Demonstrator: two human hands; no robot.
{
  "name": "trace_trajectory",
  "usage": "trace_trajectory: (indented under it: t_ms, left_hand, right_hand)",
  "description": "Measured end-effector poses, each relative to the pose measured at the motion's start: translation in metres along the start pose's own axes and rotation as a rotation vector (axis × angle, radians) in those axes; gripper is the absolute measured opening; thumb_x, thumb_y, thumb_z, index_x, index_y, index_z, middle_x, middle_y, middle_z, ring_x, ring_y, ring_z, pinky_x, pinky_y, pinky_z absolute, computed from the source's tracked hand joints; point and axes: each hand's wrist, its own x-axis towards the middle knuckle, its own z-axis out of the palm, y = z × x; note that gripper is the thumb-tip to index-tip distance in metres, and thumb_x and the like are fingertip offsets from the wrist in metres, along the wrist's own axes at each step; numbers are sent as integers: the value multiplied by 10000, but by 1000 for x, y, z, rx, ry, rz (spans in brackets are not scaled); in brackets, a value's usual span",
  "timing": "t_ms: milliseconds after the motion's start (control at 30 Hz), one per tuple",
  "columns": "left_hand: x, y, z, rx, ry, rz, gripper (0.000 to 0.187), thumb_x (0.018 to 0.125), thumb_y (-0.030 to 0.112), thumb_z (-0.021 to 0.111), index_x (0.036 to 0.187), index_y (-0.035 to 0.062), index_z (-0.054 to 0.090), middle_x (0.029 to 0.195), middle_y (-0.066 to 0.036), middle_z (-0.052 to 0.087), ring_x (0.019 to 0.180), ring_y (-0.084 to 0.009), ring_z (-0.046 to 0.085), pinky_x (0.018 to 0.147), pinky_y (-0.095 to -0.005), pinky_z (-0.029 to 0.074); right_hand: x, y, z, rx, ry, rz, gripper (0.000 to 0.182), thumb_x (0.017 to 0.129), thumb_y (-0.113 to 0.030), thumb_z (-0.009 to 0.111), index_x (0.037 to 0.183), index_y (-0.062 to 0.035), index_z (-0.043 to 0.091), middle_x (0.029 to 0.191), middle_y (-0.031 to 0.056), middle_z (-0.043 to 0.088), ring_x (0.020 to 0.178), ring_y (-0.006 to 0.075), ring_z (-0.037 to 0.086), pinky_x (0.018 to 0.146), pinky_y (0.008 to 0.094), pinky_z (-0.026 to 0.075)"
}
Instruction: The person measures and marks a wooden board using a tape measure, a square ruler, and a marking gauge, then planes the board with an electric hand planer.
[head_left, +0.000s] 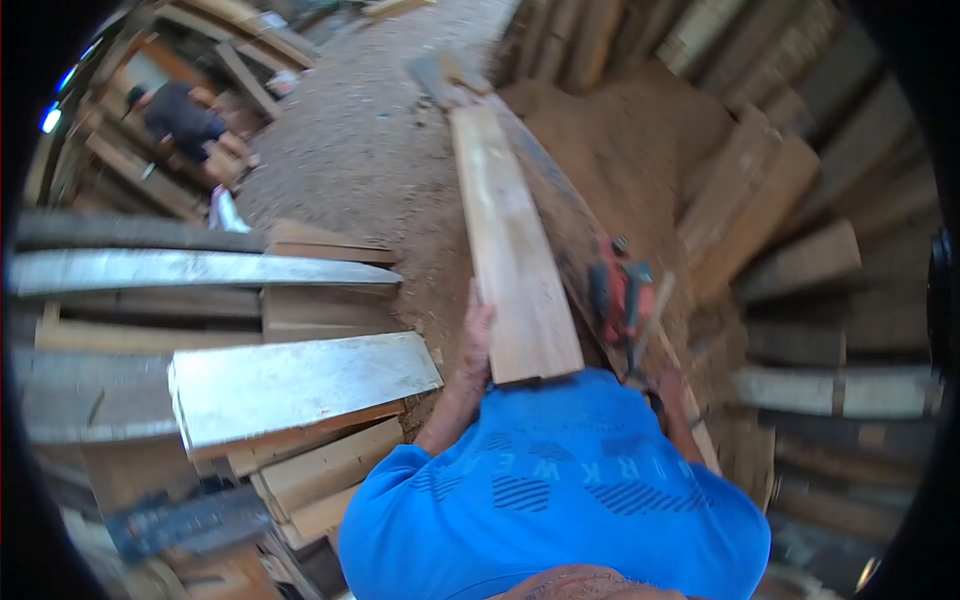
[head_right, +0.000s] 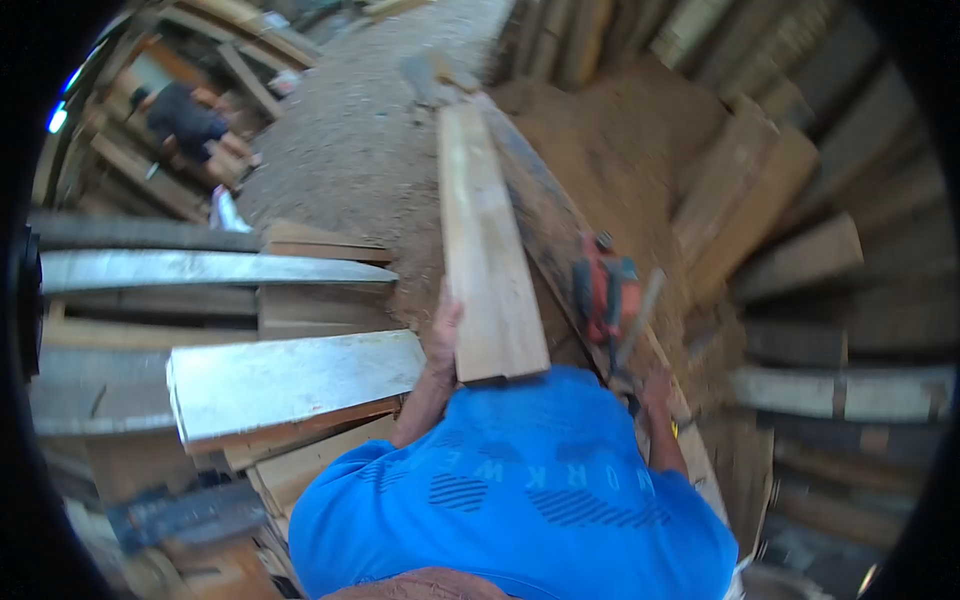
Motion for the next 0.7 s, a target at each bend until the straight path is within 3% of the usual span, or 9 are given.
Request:
trace_trajectory:
  t_ms: [67,133,200,400,533,600,667,700]
  left_hand:
    - [-4,7,0,11,-4,-65,639,1050,184,402,1610,61,122,1614,-158,287,1418,-245,378,1182,-359,307]
    - [-4,10,-1,-15,-13,-110,606,1045,243,406,1589,72,202,1549,-152,374,1373,-271,434,1157,-395,353]
    - [-1,8,-14,-48,-33,-160,596,1045,285,403,1583,97,232,1509,-151,422,1343,-296,473,1130,-430,394]
    - [-6,15,-18,3,-18,-252,584,1059,326,377,1579,106,226,1501,-157,427,1333,-310,483,1119,-446,412]
    - [-8,19,-9,-48,8,-388,564,1063,385,377,1536,86,307,1468,-172,469,1302,-322,518,1097,-452,443]
    - [-10,19,-6,-169,74,-471,566,1060,399,382,1528,84,330,1454,-176,487,1301,-322,522,1095,-451,446]
    - [-6,2,-30,-159,71,-433,595,1054,426,398,1523,65,342,1445,-178,499,1312,-320,511,1113,-451,428]
    - [-5,-9,-38,-121,68,-367,608,1052,418,406,1530,52,324,1456,-177,486,1326,-311,498,1125,-441,413]
  right_hand:
    - [-3,26,17,-228,-98,-37,819,863,-383,678,1520,-36,334,1592,228,295,1447,422,310,1196,510,260]
    - [-33,9,1,141,156,315,835,847,-421,708,1520,-64,365,1558,264,336,1436,440,321,1168,525,303]
    - [-55,-5,-37,229,65,410,906,825,-448,701,1557,-88,306,1558,291,314,1459,472,236,1194,616,170]
    - [-80,40,-14,127,118,712,1030,770,-505,749,1576,-91,259,1531,365,274,1431,572,183,1147,701,149]
    - [-81,97,52,97,94,569,928,817,-533,699,1537,-71,341,1538,315,327,1426,524,269,1192,610,160]
    - [-78,128,101,139,123,272,913,824,-554,684,1506,-25,385,1537,320,333,1432,511,269,1188,620,163]
    - [-93,92,55,171,-90,377,895,833,-558,676,1461,29,427,1556,296,322,1447,473,276,1193,601,179]
    - [-92,90,61,166,13,377,930,817,-553,701,1455,60,412,1558,276,332,1442,482,280,1200,567,200]
